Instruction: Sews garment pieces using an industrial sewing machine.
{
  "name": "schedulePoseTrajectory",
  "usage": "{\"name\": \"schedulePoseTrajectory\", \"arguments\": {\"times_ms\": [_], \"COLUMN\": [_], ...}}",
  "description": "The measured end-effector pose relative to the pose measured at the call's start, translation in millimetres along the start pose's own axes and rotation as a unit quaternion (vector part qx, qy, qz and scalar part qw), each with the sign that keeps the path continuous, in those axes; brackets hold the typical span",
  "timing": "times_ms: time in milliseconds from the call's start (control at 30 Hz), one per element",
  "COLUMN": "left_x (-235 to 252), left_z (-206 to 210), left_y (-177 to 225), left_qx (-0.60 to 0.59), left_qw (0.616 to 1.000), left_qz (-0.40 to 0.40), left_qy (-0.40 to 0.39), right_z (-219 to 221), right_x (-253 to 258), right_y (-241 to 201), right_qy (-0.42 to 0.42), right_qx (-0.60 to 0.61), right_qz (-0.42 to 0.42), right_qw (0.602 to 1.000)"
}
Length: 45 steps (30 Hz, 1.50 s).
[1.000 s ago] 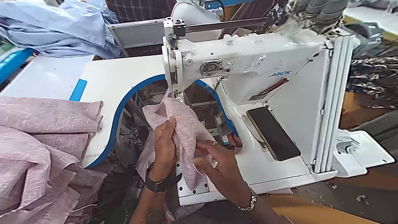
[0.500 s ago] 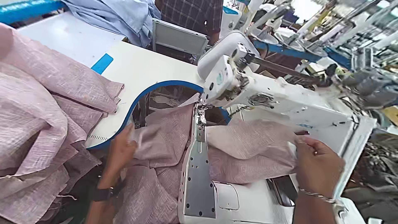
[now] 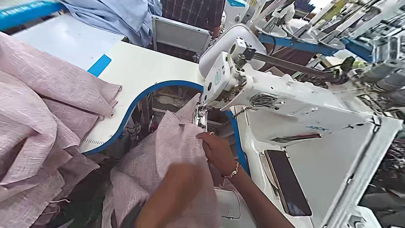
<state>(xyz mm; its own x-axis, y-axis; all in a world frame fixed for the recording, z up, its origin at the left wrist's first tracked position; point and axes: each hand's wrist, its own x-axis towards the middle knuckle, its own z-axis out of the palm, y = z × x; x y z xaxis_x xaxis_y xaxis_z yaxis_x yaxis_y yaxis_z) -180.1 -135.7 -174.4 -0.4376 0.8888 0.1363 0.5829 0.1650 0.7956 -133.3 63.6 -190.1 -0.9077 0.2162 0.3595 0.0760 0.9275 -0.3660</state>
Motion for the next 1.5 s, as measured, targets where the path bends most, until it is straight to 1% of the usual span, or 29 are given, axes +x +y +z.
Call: {"name": "schedulePoseTrajectory", "arguments": {"times_ms": [33,67,100,133,167,200,233,267,333,400,433,467,500,567,700,767,900,967,1033,1100,1167,1200,1233,1333,1367,1433,1500], "left_x": [31,53,67,75,78,80,85,95,113,113,107,100,93,85,87,94,95,94,91,88,89,89,90,95,96,98,101], "left_z": [14,28,41,50,52,53,50,45,38,41,44,46,47,48,44,41,41,44,46,46,46,47,48,49,48,50,51], "left_y": [-15,-26,-29,-27,-26,-25,-27,-31,-37,-43,-48,-53,-57,-59,-63,-67,-64,-63,-62,-61,-63,-64,-64,-63,-62,-61,-62], "left_qx": [0.030,0.039,0.042,0.060,0.078,0.088,0.081,0.067,0.049,0.051,0.063,0.079,0.093,0.116,0.125,0.136,0.149,0.131,0.099,0.053,0.029,0.023,0.020,0.025,0.029,0.035,0.035], "left_qw": [0.997,0.993,0.989,0.984,0.980,0.979,0.978,0.977,0.975,0.976,0.975,0.975,0.976,0.977,0.980,0.976,0.969,0.971,0.976,0.981,0.978,0.977,0.976,0.975,0.974,0.974,0.974], "left_qz": [-0.016,-0.047,-0.082,-0.108,-0.127,-0.147,-0.171,-0.189,-0.186,-0.123,-0.077,-0.037,-0.008,0.021,0.030,0.051,0.071,0.068,0.059,0.051,0.064,0.071,0.075,0.064,0.061,0.057,0.056], "left_qy": [0.067,0.098,0.115,0.129,0.131,0.114,0.084,0.074,0.112,0.174,0.196,0.204,0.196,0.180,0.154,0.162,0.183,0.187,0.184,0.182,0.194,0.199,0.202,0.211,0.215,0.217,0.215], "right_z": [-14,-33,-54,-72,-81,-85,-84,-77,-52,-28,-20,-16,-15,-14,-7,-8,-18,-19,-15,-7,5,12,17,21,22,19,18], "right_x": [-1,-1,2,4,4,0,-5,-6,-6,-8,-9,-10,-11,-12,-13,-12,-16,-18,-17,-10,1,4,6,2,-2,-4,1], "right_y": [1,8,24,45,66,79,80,71,41,24,24,28,34,43,44,40,26,23,22,20,23,23,22,14,10,10,18], "right_qy": [-0.031,-0.080,-0.121,-0.143,-0.134,-0.126,-0.113,-0.087,-0.023,0.058,0.088,0.098,0.091,0.054,-0.009,-0.033,-0.112,-0.103,-0.075,-0.055,-0.039,-0.027,-0.014,0.042,0.059,0.048,0.037], "right_qx": [0.009,0.014,0.007,-0.011,-0.038,-0.060,-0.064,-0.049,0.003,0.043,0.060,0.080,0.105,0.155,0.209,0.186,0.049,0.007,0.015,0.115,0.240,0.270,0.266,0.134,0.112,0.153,0.230], "right_qz": [0.045,0.125,0.204,0.261,0.298,0.330,0.338,0.316,0.214,0.100,0.062,0.043,0.038,0.046,0.046,0.029,-0.009,-0.032,-0.023,0.033,0.075,0.083,0.085,0.064,0.076,0.123,0.135], "right_qw": [0.998,0.989,0.971,0.955,0.944,0.934,0.932,0.944,0.977,0.992,0.992,0.991,0.989,0.985,0.977,0.981,0.992,0.994,0.997,0.991,0.967,0.959,0.960,0.988,0.989,0.979,0.963]}}
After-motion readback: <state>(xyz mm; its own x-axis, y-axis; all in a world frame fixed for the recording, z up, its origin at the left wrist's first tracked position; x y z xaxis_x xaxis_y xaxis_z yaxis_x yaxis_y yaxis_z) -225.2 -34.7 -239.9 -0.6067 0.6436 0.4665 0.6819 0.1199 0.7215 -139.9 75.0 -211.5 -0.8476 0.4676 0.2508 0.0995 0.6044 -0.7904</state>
